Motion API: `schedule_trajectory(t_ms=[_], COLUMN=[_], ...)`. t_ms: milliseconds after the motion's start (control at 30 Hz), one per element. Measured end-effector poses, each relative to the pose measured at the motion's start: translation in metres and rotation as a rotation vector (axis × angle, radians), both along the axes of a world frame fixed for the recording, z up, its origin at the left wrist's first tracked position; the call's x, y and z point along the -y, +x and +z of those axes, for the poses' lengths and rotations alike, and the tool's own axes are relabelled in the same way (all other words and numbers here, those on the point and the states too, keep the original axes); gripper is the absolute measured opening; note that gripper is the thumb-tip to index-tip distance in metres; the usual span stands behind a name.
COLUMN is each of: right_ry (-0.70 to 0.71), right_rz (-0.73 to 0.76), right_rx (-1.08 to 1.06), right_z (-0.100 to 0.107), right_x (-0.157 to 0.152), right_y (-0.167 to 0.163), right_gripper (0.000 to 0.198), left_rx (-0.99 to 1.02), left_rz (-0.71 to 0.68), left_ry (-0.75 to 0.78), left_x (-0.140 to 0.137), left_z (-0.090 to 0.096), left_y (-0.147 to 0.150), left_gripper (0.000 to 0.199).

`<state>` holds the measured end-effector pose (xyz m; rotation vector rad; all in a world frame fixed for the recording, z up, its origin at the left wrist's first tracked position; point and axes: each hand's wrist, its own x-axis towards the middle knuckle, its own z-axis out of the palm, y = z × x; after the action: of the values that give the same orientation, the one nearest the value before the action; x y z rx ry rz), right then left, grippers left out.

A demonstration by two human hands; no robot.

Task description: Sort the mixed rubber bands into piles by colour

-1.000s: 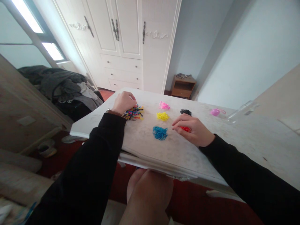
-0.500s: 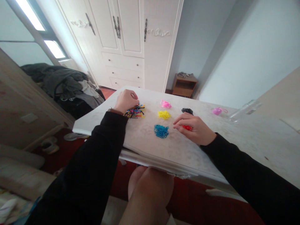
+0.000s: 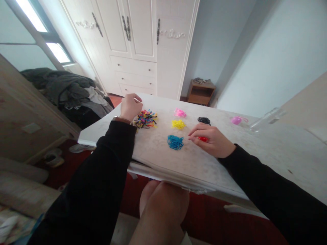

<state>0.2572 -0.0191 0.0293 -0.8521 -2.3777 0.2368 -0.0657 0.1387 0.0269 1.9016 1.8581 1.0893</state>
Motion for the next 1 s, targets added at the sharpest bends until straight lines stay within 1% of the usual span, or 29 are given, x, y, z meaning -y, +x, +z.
schedule_trajectory(t_ms=[100,267,433,633,800,1000], right_ry=[-0.016,-0.010,-0.032,-0.029,-0.018,-0.029], right_rz=[0.005,0.004,0.001,-0.003,-0.002,-0.001], right_rx=[0.007,0.016,0.016,0.012,0.022,0.025], right_z=[0.001,0.001,0.001,0.001,0.001,0.000], right_x=[0.000,0.000,0.000,0.000,0.000,0.000], right_y=[-0.001,-0.001,0.000,-0.001,-0.001,0.000], right_gripper=[0.025,0.025,0.024,0.025,0.026,0.024], left_rx=[0.014,-0.063,-0.077,-0.083,-0.101,-0.053], left_rz=[-0.010,-0.035,-0.046,-0.008,-0.041,-0.008], left_ry=[-0.028,-0.071,-0.061,-0.046,-0.062,-0.025], left_x=[0.003,0.009,0.005,0.003,0.004,0.009], left_z=[-0.001,0.000,-0.002,-0.004,-0.004,0.001], left_y=[-0.001,0.003,0.002,0.004,0.005,0.009], left_gripper=[0.020,0.017,0.019,0.018,0.017,0.023])
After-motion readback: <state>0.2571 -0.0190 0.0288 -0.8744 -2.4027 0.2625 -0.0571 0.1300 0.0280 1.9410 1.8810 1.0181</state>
